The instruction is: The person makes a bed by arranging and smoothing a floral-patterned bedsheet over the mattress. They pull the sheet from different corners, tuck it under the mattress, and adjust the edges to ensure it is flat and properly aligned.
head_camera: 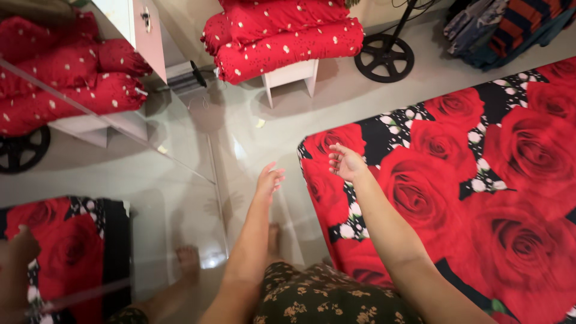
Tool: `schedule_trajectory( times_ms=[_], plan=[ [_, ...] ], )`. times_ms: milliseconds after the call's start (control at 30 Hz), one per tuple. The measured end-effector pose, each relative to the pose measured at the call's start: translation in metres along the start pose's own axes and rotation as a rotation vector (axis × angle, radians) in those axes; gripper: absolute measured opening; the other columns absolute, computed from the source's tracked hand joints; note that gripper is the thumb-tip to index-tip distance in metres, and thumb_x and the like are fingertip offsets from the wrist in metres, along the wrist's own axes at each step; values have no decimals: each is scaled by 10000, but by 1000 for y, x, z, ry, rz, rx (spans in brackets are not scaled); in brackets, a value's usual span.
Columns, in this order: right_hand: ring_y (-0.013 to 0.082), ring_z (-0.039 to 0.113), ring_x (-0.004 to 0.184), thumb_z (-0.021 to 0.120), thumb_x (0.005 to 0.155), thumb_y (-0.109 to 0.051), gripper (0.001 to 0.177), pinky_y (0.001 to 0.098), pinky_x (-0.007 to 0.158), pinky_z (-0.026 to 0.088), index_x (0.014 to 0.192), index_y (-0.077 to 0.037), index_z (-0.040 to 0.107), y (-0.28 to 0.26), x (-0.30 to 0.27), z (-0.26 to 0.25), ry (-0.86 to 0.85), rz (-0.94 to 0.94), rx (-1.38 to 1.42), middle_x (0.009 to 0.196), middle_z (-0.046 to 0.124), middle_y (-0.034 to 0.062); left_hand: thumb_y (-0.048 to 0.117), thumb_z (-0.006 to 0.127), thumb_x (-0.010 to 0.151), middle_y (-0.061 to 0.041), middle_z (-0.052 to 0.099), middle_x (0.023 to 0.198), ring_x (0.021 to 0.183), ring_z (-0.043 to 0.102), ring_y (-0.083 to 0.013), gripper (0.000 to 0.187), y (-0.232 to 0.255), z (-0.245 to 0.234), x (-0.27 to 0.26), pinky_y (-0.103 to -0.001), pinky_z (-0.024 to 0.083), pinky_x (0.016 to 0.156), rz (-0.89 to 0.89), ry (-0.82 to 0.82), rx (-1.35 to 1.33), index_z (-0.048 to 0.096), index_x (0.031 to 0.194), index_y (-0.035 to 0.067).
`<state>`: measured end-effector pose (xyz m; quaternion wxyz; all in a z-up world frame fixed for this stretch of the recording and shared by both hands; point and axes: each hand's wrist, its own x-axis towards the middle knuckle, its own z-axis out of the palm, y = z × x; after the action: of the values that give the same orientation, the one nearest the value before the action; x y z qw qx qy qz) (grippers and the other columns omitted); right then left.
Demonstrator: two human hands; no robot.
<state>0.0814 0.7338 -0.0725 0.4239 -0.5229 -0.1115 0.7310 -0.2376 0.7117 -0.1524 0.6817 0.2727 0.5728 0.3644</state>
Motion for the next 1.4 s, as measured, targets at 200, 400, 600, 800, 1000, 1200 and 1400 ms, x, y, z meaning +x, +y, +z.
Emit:
schedule_trajectory(
  times_ms=[200, 400, 600, 800, 1000, 1200, 1400],
  plan=[
    [166, 609, 779, 637, 973, -411, 269, 389, 690, 507, 1091, -171, 667, 10, 119, 19, 27, -32, 38, 851, 637, -6, 225, 635, 918, -55, 719, 1225, 913, 650, -130, 607, 28, -24, 111, -344, 475, 747, -21, -111, 80, 474, 1502, 194],
    [269, 667, 1082, 756, 860, -330, 385, 388, 923, 539, 1161, -90, 729, 59, 229, 14, 376, -404, -866, 1150, 725, 121, 198, 567, 890, -52, 702, 1281, 1037, 688, -190, 695, 4, -20, 217, -400, 487, 773, -215, -95, -6, 349, 1549, 234],
    [284, 489, 1363, 840, 714, -461, 750, 461, 1114, 420, 1350, -153, 588, 78, 302, -4, 312, -399, -1451, 1431, 541, 101, 304, 552, 915, -22, 640, 1467, 1295, 589, -254, 750, -65, 10, 309, -430, 404, 906, -284, -123, -221, 244, 1597, 267],
    [223, 308, 1468, 743, 771, -604, 742, 628, 1193, 175, 1382, -219, 571, 69, 332, -9, 209, -295, -1858, 1495, 471, 7, 466, 624, 858, -74, 536, 1474, 1226, 531, -268, 620, -147, 39, 379, -548, 436, 918, -388, 45, 9, 597, 1411, 186],
    [230, 326, 1459, 662, 805, -660, 674, 593, 1212, 118, 1308, -212, 636, 85, 334, -16, 362, -466, -1844, 1424, 542, 20, 708, 584, 838, -70, 660, 1351, 1142, 606, -287, 696, -199, 57, 415, -479, 491, 913, -412, -32, -103, 659, 1321, 212],
    [195, 365, 1446, 666, 804, -654, 703, 572, 1247, 113, 1329, -187, 623, 87, 336, -24, 385, -456, -1808, 1416, 565, 18, 935, 404, 766, -162, 704, 1277, 1119, 650, -325, 1049, -224, 60, 431, -533, 526, 905, -658, -157, -78, 666, 1351, 105],
    [197, 306, 1472, 705, 764, -666, 841, 587, 1230, 108, 1413, -162, 527, 85, 333, -29, 468, -464, -1781, 1484, 488, 19, 812, 425, 823, -182, 705, 1264, 1147, 666, -339, 908, -233, 70, 448, -524, 522, 924, -603, -122, -9, 658, 1298, 74]
  ],
)
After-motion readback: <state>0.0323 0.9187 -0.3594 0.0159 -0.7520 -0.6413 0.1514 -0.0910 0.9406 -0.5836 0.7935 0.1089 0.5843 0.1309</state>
